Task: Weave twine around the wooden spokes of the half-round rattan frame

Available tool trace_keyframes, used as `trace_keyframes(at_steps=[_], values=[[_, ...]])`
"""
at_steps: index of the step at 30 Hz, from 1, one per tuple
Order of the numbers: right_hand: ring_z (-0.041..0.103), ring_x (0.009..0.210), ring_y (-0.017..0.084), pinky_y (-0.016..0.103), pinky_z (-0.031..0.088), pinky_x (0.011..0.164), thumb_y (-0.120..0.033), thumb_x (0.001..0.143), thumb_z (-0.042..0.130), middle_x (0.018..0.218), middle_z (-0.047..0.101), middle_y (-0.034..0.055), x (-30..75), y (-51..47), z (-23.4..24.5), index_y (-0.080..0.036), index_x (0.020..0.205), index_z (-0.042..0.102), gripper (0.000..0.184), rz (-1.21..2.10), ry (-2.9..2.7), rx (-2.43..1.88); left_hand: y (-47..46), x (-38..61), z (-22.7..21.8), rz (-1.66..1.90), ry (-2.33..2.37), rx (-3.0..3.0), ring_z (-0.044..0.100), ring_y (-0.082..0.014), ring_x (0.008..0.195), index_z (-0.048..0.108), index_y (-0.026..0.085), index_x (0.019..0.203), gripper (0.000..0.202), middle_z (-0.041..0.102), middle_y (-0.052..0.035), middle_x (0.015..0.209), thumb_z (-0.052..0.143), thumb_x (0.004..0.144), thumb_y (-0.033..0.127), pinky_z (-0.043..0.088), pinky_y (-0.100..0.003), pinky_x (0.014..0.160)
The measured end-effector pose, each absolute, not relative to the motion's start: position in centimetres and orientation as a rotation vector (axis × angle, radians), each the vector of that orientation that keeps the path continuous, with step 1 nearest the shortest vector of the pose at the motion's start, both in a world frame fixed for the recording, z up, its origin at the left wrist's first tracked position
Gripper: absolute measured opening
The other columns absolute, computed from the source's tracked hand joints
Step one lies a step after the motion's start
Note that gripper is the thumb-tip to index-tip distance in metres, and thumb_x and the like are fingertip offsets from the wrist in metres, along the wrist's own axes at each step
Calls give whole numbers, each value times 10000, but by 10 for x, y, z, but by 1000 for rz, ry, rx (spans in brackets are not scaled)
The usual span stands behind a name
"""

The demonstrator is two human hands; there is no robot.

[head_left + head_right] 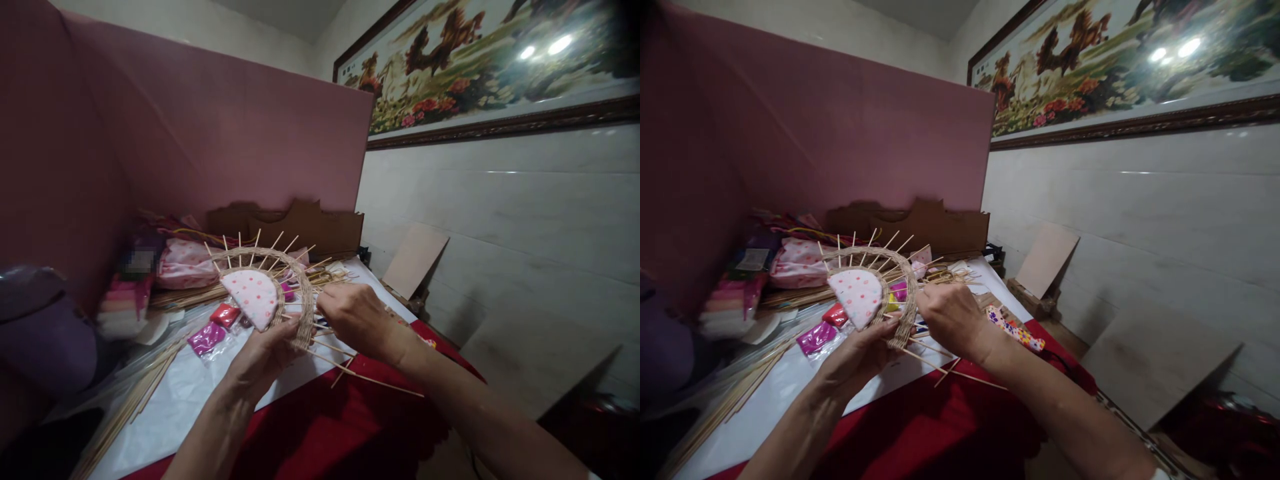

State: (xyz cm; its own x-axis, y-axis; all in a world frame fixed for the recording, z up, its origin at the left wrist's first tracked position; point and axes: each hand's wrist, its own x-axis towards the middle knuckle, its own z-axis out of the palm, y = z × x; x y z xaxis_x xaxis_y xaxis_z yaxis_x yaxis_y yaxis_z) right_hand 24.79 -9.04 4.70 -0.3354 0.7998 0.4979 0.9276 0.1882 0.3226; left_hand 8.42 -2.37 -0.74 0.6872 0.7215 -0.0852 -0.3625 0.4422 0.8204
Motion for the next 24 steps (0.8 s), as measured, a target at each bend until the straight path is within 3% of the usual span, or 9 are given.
trace_keyframes(at_steps=[11, 16, 24], values=[[445, 590, 136, 294, 245, 552, -184, 910, 434, 674, 562, 18, 244, -100, 50, -165, 743, 580, 222, -971, -2211, -1450, -23, 85, -8, 697, 405, 848, 641, -134, 690, 687, 90, 900, 216, 712, -85, 851, 709, 691, 139, 524, -215, 607], [460, 597, 126, 287, 220, 537, -275, 932, 444, 684, 574, 13, 255, -97, 60, -167, 742, 596, 266, -1010, -2169, -1456, -22, 85, -7, 710, 420, 845, 646, -126, 673, 686, 75, 904, 211, 715, -79, 802, 691, 696, 109, 521, -193, 605], [514, 639, 114, 245, 292, 565, -337, 900, 513, 738, 611, 20, 283, -81, 65, -155, 774, 625, 248, -743, -2170, -1491, -23, 83, -6, 690, 433, 833, 670, -148, 651, 688, 76, 881, 210, 726, -98, 800, 714, 676, 115, 537, -212, 611]])
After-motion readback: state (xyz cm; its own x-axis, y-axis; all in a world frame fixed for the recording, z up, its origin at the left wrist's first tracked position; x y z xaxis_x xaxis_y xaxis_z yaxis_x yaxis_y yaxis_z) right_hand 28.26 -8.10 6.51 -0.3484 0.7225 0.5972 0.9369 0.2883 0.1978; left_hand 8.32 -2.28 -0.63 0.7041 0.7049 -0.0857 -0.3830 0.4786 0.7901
